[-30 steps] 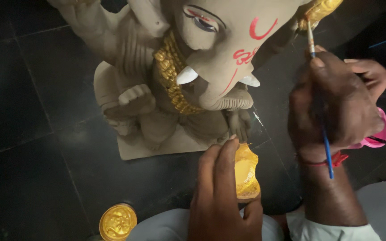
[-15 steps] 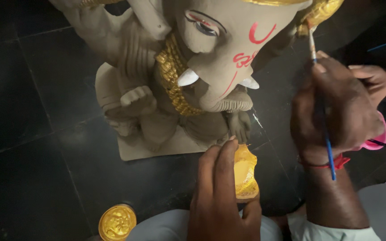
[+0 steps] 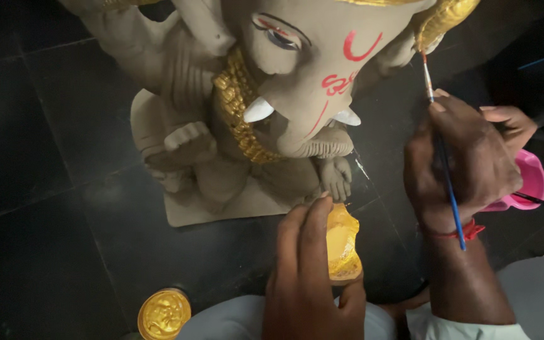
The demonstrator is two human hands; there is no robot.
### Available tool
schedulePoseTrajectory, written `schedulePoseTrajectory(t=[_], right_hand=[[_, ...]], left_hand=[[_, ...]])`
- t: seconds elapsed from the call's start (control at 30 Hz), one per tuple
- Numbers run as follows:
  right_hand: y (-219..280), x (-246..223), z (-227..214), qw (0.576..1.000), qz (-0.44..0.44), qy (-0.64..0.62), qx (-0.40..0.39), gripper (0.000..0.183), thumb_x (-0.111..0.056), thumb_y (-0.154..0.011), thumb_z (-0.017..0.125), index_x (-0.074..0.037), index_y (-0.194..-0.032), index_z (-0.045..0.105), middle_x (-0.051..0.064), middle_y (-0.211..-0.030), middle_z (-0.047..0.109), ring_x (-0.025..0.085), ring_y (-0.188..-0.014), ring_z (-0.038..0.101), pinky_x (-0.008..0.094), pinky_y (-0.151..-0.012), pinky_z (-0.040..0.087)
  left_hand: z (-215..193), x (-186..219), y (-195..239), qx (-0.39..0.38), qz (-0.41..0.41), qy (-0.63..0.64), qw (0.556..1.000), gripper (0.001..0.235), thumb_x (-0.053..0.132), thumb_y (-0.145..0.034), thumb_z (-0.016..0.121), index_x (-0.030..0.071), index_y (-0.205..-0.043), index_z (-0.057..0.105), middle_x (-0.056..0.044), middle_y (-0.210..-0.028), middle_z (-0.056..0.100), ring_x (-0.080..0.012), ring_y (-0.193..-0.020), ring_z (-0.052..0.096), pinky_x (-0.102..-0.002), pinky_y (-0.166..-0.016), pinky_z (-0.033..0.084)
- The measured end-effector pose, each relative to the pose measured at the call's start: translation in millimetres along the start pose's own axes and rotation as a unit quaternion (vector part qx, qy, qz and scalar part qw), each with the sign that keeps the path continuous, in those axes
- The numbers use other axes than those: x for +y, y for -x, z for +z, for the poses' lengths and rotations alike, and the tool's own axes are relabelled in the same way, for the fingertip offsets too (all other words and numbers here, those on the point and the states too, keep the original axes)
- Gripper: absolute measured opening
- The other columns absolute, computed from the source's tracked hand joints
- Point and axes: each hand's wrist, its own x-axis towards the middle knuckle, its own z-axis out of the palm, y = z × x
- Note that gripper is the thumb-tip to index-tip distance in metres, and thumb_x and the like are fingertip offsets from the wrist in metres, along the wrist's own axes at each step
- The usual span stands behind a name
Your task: The person paints a Ganesha statue with gold paint using a brush. They dip the brush into a small container of gold paint and apply it to the statue's head, trunk, and body details.
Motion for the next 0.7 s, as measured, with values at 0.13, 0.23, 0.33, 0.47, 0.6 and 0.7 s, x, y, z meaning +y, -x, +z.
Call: schedulePoseTrajectory(t=[0.13,0.23,0.33,0.47,0.6,0.7], right_hand=[[3,-1,-3,1.0,0.005,-0.012,0.009,0.019,0.01,-0.101,0.075,-0.002,-0.115,0.07,0.014,-0.115,0.079,0.019,-0.099,0.077,0.032,-0.103,0.041],[4,-4,-10,0.999,0.019,-0.026,0.021,0.023,0.01,-0.096,0.072,-0.002,-0.116,0.071,0.014,-0.113,0.079,0.02,-0.094,0.076,0.032,-0.1,0.043],[2,-8,-35,0.999,0.043,-0.028,-0.005,0.023,0.008,-0.097,0.071,-0.003,-0.118,0.071,0.013,-0.113,0.079,0.019,-0.096,0.077,0.032,-0.1,0.044],[-7,2,-79,0.995,0.066,-0.055,-0.045,0.017,0.002,-0.097,0.073,-0.002,-0.113,0.071,0.01,-0.108,0.077,0.015,-0.09,0.074,0.033,-0.098,0.047],[-4,26,-134,0.985,0.078,-0.105,-0.11,0.021,-0.002,-0.084,0.074,0.0,-0.105,0.072,0.012,-0.099,0.077,0.019,-0.084,0.074,0.038,-0.094,0.051],[21,43,-171,0.97,0.148,-0.157,-0.116,0.024,-0.001,-0.081,0.073,0.001,-0.105,0.072,0.013,-0.097,0.076,0.021,-0.086,0.075,0.035,-0.09,0.055]], left_hand=[[-2,0,1,0.004,-0.001,-0.005,1.0,0.091,0.0,-0.068,0.076,0.007,-0.153,0.043,-0.023,-0.142,0.05,-0.0402,-0.131,0.059,-0.046,-0.104,0.052],[-2,1,3,0.016,-0.005,-0.005,1.0,0.09,0.002,-0.07,0.078,0.009,-0.153,0.044,-0.024,-0.144,0.05,-0.0406,-0.13,0.059,-0.045,-0.1,0.054],[-3,6,3,0.037,0.014,0.013,0.999,0.087,0.001,-0.068,0.078,0.008,-0.149,0.046,-0.023,-0.142,0.052,-0.0406,-0.128,0.061,-0.044,-0.098,0.054],[1,15,3,0.041,0.025,0.021,0.999,0.087,0.003,-0.067,0.082,0.007,-0.146,0.047,-0.022,-0.139,0.053,-0.0387,-0.125,0.063,-0.043,-0.099,0.055],[13,23,8,0.06,0.101,0.027,0.993,0.089,0.005,-0.066,0.085,0.003,-0.146,0.047,-0.022,-0.138,0.055,-0.0378,-0.127,0.062,-0.041,-0.104,0.052],[18,30,9,0.029,0.085,0.028,0.996,0.088,0.008,-0.067,0.085,0.003,-0.147,0.047,-0.018,-0.133,0.06,-0.0321,-0.125,0.065,-0.038,-0.105,0.052]])
